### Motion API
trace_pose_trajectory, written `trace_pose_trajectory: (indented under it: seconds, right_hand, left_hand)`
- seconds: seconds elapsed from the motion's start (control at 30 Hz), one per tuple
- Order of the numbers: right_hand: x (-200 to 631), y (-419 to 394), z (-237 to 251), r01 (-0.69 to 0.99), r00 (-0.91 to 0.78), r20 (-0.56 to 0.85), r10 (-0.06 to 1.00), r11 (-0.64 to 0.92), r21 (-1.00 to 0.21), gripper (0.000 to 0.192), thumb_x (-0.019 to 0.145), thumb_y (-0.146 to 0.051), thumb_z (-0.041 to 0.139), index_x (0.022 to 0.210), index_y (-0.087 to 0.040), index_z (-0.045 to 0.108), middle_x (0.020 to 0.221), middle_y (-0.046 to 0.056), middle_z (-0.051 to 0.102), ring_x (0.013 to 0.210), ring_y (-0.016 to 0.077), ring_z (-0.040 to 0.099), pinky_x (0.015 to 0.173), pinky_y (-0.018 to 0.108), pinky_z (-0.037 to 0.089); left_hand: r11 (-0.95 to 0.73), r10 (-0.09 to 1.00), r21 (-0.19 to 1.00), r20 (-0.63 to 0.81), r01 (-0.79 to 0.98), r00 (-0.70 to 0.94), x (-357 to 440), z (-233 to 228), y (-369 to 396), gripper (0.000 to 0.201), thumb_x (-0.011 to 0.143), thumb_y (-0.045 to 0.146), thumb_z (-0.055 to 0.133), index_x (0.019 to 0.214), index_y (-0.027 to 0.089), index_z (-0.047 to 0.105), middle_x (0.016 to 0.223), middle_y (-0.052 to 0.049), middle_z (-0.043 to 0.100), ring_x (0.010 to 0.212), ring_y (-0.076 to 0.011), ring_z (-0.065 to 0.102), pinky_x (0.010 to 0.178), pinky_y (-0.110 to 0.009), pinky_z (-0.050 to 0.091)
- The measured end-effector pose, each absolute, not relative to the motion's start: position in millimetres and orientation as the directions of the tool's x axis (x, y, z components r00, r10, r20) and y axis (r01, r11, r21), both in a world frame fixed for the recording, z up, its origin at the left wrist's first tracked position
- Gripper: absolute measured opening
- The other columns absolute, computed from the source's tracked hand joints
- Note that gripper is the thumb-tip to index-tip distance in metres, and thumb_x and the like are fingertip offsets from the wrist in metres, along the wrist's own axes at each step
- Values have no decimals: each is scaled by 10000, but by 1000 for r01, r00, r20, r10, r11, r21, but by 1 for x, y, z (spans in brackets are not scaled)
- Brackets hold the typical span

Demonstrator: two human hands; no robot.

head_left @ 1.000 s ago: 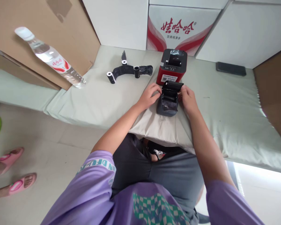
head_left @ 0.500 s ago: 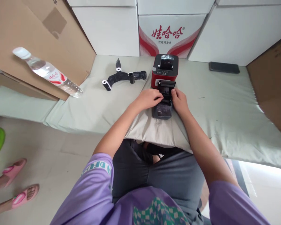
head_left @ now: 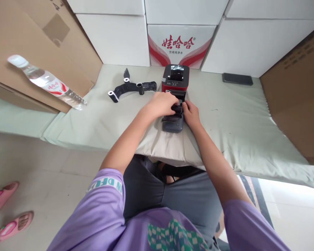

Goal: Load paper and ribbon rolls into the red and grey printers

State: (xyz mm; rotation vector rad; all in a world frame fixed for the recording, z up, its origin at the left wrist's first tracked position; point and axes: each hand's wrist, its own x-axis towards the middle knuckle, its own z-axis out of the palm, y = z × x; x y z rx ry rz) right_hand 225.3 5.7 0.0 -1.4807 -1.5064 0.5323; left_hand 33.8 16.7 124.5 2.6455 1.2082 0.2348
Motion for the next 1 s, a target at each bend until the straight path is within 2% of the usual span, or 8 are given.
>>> trace_pose_trajectory:
  seconds: [0.1,0.17,0.33,0.43,0.6,0.73,0.87,1.0]
  right_hand:
    - [225,6,-1,524,155,321,934,198,-828,680,958,-828,375,1007,-241,715,1043,123,801,978,302,687,911,438,530]
    - [226,7,-3,522,158,324,933,200,-829,690,958,-832,378,1023,-237,721,1047,129,799,975,306,689,921,456,536]
    - [227,9,-6,522,172,321,931,191,-831,698,949,-854,389,1022,-246,721,958,111,776,901,288,672,887,449,532]
    - [227,9,-6,523,172,331,928,199,-829,689,948,-860,384,991,-252,707,918,96,762,874,276,651,866,439,528]
    - [227,9,-5,519,180,330,927,195,-832,672,956,-838,394,987,-241,700,927,100,757,866,274,645,872,451,528]
    - [227,9,-6,524,176,335,926,200,-828,643,964,-821,403,962,-248,694,905,93,753,853,270,635,874,452,532]
    - [228,10,-7,515,180,333,925,200,-834,647,958,-832,407,964,-251,692,915,90,756,861,267,636,871,437,527]
    - [228,9,-5,481,185,317,930,196,-855,680,942,-854,402,994,-245,700,1006,108,782,935,281,664,904,448,527]
  left_hand:
    - [-598,790,512,250,616,559,-5,121,12,316,845,347,802,1146,261,758,1201,-58,744,1121,-258,718,982,-376,564]
    - [-474,880,653,318,591,354,-31,110,13,360,884,408,782,1207,276,695,1252,-62,721,1084,-235,724,911,-360,588]
    - [-119,958,864,229,490,-171,-81,67,32,474,961,537,679,1337,293,524,1093,-55,717,876,-199,730,707,-314,592]
    - [-33,927,827,235,562,-291,-108,49,38,419,956,513,669,1249,241,541,1068,-48,703,929,-189,731,759,-288,599]
    - [4,910,566,340,824,-239,-150,38,27,330,903,415,732,1106,212,569,1207,-92,701,1199,-257,679,1099,-391,542]
    - [85,953,444,225,892,-203,-165,38,18,289,936,435,691,1096,240,550,1279,-127,675,1252,-314,669,1069,-430,542]
    - [134,963,409,162,903,-216,-163,43,13,399,913,485,720,1198,261,554,1363,-151,637,1298,-373,653,1058,-493,555]
    - [93,896,471,345,877,-280,-151,53,-1,571,902,453,732,1382,242,507,1541,-189,485,1394,-377,596,1147,-504,527]
